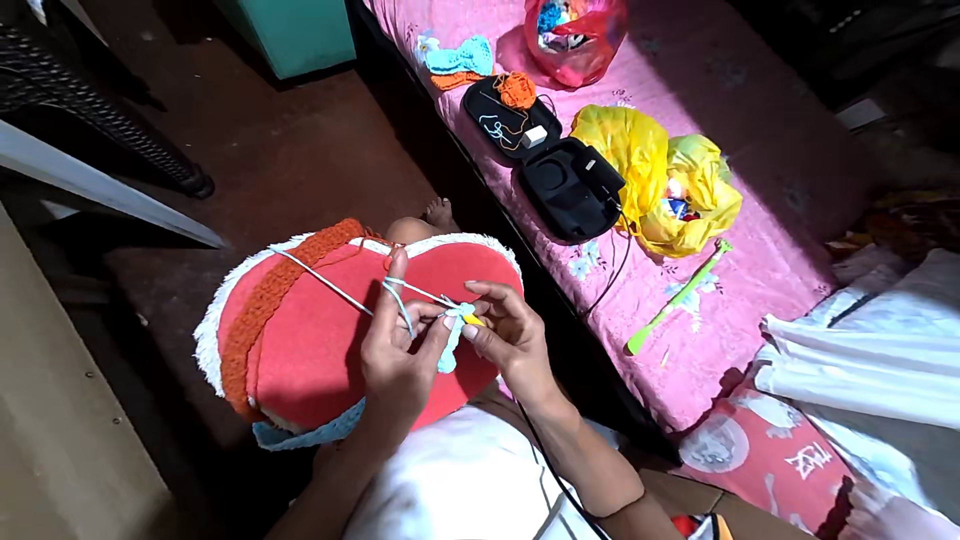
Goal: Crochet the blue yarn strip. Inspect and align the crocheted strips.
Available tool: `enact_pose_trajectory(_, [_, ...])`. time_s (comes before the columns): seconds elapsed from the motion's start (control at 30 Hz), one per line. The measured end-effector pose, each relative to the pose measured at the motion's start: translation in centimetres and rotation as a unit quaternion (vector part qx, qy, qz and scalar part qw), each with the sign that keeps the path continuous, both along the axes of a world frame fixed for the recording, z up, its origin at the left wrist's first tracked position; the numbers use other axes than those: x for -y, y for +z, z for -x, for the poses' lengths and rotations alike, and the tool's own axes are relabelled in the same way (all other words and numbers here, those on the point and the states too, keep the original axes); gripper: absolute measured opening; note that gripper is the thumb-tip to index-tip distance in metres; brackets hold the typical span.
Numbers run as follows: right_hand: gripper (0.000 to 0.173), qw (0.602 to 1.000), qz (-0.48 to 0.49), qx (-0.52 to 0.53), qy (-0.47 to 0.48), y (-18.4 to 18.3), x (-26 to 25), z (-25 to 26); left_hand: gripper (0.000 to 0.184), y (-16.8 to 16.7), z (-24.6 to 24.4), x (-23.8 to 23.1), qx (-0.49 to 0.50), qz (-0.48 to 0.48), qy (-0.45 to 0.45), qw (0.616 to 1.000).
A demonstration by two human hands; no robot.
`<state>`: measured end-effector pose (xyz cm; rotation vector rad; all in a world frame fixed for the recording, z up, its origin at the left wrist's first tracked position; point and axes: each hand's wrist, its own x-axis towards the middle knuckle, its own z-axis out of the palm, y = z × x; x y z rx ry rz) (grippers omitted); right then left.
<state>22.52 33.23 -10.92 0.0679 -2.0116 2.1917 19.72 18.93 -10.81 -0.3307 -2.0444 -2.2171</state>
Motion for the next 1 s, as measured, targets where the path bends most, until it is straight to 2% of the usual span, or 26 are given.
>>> enact_pose_trajectory(0.03, [0.030, 0.994, -0.092, -0.060, -0.015, -0.6, -0.2, 0.0, 0.080, 0.4, 0.2, 0.4, 0.025, -0.014, -0.013, 1.000])
enact_pose_trajectory(0.07, [0.024, 0.971, -0.198, -0.126, -0.040, -1.2, -0.4, 0.2, 0.079, 0.6, 0.4, 0.8, 0.036, -0.020, -0.019, 0.999])
enact_pose_trajectory(0.13, [0.017, 0.898, -0.370, -0.219, -0.097, -1.7, -1.0, 0.5, 0.076, 0.6, 0.7, 1.3, 0.034, -0.009, -0.017, 0.999])
enact_pose_trajectory(0.2, [0.017, 0.847, -0.456, -0.248, -0.117, -1.4, -1.5, 0.4, 0.073, 0.6, 0.8, 1.5, 0.021, 0.009, -0.005, 1.000])
enact_pose_trajectory(0.23, [0.017, 0.838, -0.470, -0.252, -0.111, -1.3, -1.8, 0.4, 0.072, 0.5, 0.9, 1.6, 0.013, 0.024, 0.002, 1.000])
enact_pose_trajectory(0.27, [0.017, 0.845, -0.464, -0.249, -0.096, -1.2, -2.1, 0.4, 0.072, 0.4, 0.9, 1.6, 0.005, 0.040, 0.009, 0.999])
enact_pose_trajectory(0.33, [0.014, 0.908, -0.370, -0.195, -0.036, -0.9, -2.6, 0.3, 0.069, 0.0, 0.9, 1.7, -0.011, 0.074, 0.017, 0.997])
enact_pose_trajectory(0.4, [0.014, 0.983, -0.168, -0.064, 0.033, -0.3, -2.8, 0.4, 0.065, -0.6, 0.9, 1.5, -0.039, 0.102, 0.017, 0.994])
enact_pose_trajectory(0.43, [0.016, 0.997, -0.052, 0.013, 0.061, 0.1, -2.9, 0.5, 0.062, -0.9, 0.9, 1.4, -0.055, 0.110, 0.014, 0.992])
enact_pose_trajectory(0.5, [0.019, 0.973, 0.154, 0.126, 0.113, 0.1, -2.8, 1.0, 0.058, -1.3, 0.8, 1.1, -0.074, 0.112, 0.006, 0.991])
enact_pose_trajectory(0.57, [0.019, 0.948, 0.233, 0.170, 0.136, -0.3, -2.4, 1.3, 0.057, -1.7, 0.9, 0.8, -0.064, 0.103, 0.005, 0.993])
enact_pose_trajectory(0.7, [0.018, 0.980, 0.119, 0.141, 0.070, -0.2, -1.2, 1.3, 0.066, -1.6, 1.3, 0.9, -0.028, 0.071, -0.004, 0.997])
enact_pose_trajectory(0.8, [0.016, 0.998, -0.033, 0.037, 0.041, -0.7, -0.6, 1.1, 0.067, -1.8, 1.3, 0.9, -0.026, 0.075, 0.009, 0.997])
enact_pose_trajectory(0.9, [0.015, 0.959, -0.261, -0.112, -0.005, -1.5, -0.2, 1.2, 0.058, -2.4, 0.8, 0.6, -0.069, 0.172, 0.049, 0.981])
enact_pose_trajectory(0.97, [0.015, 0.959, -0.264, -0.101, -0.020, -1.0, 0.3, 1.3, 0.047, -2.9, 0.4, 0.1, -0.128, 0.210, 0.076, 0.966])
enact_pose_trajectory(1.0, [0.014, 0.977, -0.205, -0.059, -0.008, -0.5, 0.5, 1.3, 0.042, -3.0, 0.4, 0.0, -0.144, 0.208, 0.083, 0.964])
